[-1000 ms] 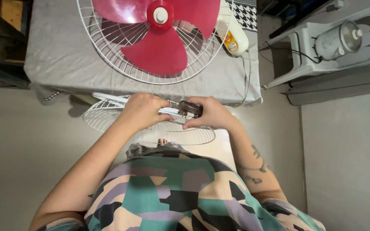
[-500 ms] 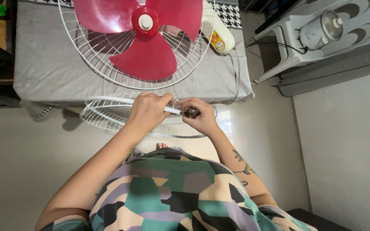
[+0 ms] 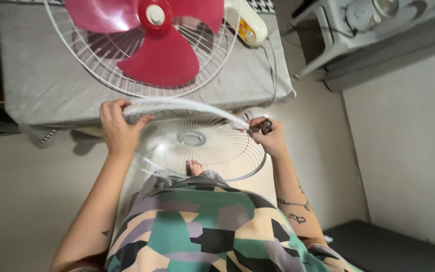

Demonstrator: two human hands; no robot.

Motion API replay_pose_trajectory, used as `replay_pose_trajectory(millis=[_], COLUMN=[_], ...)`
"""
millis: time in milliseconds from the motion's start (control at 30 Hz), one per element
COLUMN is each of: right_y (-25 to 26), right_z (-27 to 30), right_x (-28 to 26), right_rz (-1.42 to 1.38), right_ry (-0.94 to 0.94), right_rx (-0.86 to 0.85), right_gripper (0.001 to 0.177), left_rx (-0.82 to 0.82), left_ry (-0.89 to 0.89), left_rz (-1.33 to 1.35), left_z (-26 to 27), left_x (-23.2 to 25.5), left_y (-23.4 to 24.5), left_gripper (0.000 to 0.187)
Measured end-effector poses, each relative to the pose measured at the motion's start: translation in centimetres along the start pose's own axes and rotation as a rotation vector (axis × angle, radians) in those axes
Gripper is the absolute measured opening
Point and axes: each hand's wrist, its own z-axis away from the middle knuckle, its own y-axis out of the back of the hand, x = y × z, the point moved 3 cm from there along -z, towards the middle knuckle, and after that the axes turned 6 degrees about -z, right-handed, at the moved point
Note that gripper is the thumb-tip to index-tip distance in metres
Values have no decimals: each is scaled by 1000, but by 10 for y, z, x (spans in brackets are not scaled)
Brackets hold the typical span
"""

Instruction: The person reassembles an electric fan by attaching the front grille to the fan body and securing it with a screwdriver. They align the grille, insert the screw, and tighten it to complete the assembly.

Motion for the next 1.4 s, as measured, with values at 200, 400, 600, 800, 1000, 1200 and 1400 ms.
replay_pose_trajectory(millis=[200, 400, 600, 800, 1000, 1200, 1400], right_y=[20, 62, 120, 194, 277, 351, 413], right_z=[33, 80, 131, 172, 186, 152, 93], right_x=[7, 22, 34, 29, 22, 12, 32], right_rz=[-27, -119, -98, -185, 104, 221, -175], right_ry=[-46, -103, -157, -95, -8, -8, 82], right_rx=[93, 237, 233, 195, 261, 516, 670], right_gripper=[17, 20, 26, 31, 24, 19, 15], left_rx=[-100, -111, -280, -285, -298, -140, -517], left_ry=[-214, -294, -376, -508, -535, -470, -114], left_rz=[14, 182, 268, 190, 178, 138, 180], left_z=[11, 21, 34, 55, 75, 90, 73], left_x=[-11, 28, 82, 150, 227, 291, 317], left_y=[-31, -47, -84, -133, -200, -244, -328], left_gripper=[42, 36, 36, 24, 25, 31, 10])
